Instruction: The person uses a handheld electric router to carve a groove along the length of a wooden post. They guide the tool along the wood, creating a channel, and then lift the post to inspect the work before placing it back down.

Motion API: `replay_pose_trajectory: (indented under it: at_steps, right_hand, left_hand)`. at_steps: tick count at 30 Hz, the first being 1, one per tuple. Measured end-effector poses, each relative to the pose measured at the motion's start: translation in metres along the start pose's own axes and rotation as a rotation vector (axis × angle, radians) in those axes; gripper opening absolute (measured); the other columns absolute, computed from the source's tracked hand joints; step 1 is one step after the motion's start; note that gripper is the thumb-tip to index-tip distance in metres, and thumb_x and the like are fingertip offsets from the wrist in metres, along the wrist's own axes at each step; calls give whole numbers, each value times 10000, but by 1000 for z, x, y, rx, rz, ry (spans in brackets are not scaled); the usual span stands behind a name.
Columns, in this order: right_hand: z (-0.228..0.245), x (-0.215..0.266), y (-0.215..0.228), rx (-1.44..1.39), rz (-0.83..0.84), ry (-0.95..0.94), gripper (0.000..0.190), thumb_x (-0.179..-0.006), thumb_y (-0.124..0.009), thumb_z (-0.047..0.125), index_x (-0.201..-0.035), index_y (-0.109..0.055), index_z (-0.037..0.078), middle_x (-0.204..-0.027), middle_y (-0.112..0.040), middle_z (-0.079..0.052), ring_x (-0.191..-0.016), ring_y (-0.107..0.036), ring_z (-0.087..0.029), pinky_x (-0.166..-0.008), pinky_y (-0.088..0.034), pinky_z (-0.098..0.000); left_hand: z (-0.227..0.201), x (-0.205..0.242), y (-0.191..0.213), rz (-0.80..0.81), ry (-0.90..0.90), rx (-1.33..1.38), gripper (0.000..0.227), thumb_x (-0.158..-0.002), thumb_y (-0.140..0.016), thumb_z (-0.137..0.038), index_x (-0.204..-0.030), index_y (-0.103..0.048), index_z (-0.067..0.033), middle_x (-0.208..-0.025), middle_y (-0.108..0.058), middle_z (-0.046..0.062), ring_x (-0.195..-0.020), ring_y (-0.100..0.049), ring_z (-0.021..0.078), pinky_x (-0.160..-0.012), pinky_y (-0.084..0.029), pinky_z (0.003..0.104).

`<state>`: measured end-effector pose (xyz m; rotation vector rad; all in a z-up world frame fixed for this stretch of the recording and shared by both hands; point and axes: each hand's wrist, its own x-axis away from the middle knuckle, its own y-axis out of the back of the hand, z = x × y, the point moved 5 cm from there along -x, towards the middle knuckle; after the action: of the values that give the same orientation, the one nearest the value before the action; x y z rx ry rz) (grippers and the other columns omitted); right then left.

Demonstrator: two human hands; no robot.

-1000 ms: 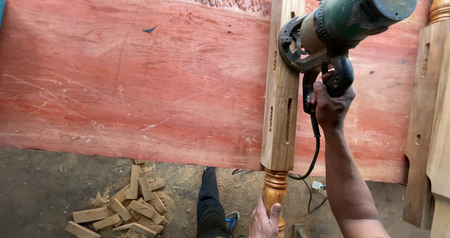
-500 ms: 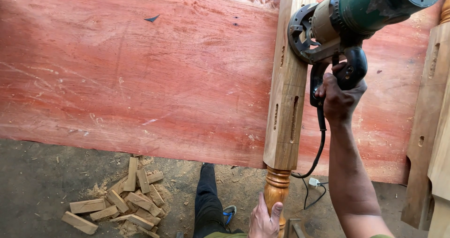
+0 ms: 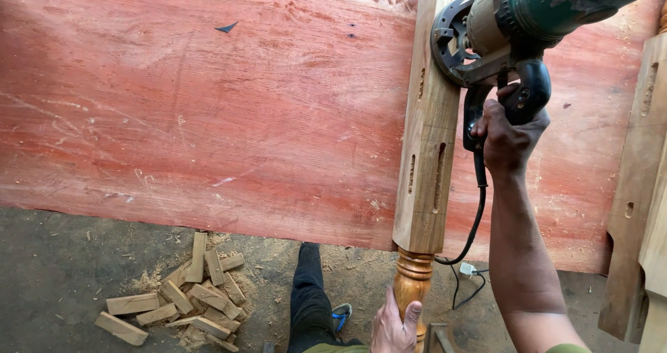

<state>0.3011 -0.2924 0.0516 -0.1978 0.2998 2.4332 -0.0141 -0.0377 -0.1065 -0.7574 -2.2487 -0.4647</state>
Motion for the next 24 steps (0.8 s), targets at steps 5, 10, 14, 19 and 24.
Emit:
replay_pose_trajectory:
  at_steps: [5, 10, 14, 19, 24]
  right_hand:
    - [-2, -4, 0, -1, 5, -11, 138, -978, -584, -33, -1032, -502, 64, -615, -424, -53, -425, -410, -132, -466, -462, -292]
    - [-3, -6, 0, -8, -7, 7, 138, -964, -615, -24, -1030, -521, 53, -605, -429, -56, -419, -410, -134, -461, -472, -300]
    - [-1, -7, -2, -5, -6, -3, 141, -965, -605, -19, -1020, -502, 59, -652, -432, -52, -432, -417, -132, -455, -462, -301]
    - [-1, -9, -2, 4, -17, 1, 145, -951, -607, -28, -1000, -502, 59, -728, -465, -48, -433, -426, -130, -443, -468, -303]
    - [-1, -11, -2, 1, -12, 16, 144, -953, -606, -21, -1008, -494, 49, -694, -443, -53, -431, -435, -137, -443, -469, -304]
  left_hand:
    - [1, -1, -1, -20, -14, 3, 1097, -807, -237, -908, -1504, -320, -65, -1044, -674, 290, -971, -643, 518, -759, -477, 612]
    - [-18, 6, 13, 53, 41, 19, 1148, -782, -203, -917, -1545, -261, -61, -1132, -654, 264, -1035, -650, 474, -790, -502, 593]
    - [-26, 10, 19, 45, -6, 47, 1087, -793, -224, -910, -1498, -307, -86, -1012, -680, 250, -937, -671, 483, -724, -509, 586]
    - [-21, 8, 15, 45, -30, 41, 1125, -803, -222, -908, -1510, -281, -35, -1053, -670, 296, -956, -657, 524, -738, -499, 608]
    - [-16, 6, 11, 53, -38, 46, 1181, -805, -213, -914, -1547, -216, 4, -1171, -641, 318, -1045, -651, 515, -803, -520, 597]
